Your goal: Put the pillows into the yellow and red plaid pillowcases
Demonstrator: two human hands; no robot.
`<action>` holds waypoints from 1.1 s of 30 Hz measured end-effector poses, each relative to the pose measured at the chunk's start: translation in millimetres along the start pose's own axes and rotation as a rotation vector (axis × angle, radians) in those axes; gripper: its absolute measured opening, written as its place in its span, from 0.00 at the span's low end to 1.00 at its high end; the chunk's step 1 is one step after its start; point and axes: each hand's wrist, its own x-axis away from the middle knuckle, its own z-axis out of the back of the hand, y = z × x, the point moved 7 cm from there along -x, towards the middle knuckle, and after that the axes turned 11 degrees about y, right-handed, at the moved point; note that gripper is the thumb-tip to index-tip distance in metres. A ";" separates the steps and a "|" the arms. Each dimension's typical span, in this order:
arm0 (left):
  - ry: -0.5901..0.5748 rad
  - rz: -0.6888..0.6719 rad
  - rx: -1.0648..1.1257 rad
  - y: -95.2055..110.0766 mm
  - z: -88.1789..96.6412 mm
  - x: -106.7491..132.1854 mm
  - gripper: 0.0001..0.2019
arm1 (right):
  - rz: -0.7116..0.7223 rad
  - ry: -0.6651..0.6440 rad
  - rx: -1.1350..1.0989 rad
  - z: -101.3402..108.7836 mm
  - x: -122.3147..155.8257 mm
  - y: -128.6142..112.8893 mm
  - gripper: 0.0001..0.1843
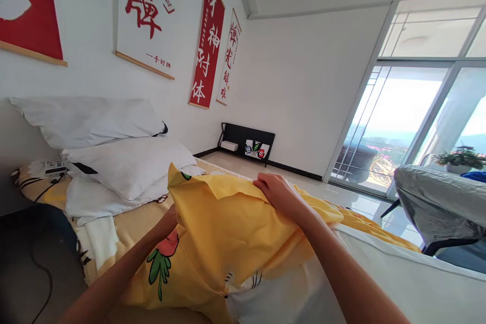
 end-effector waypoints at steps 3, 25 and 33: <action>0.189 -0.159 -0.092 21.2 29.3 8.5 0.13 | -0.037 -0.061 -0.113 -3.3 12.0 7.4 0.21; 0.381 -0.414 -0.296 60.3 -24.9 22.2 0.12 | -0.078 0.101 -0.106 -3.4 31.3 15.4 0.16; 0.306 -0.456 -0.124 102.8 11.4 10.9 0.14 | -0.078 0.092 0.347 17.0 12.4 55.7 0.19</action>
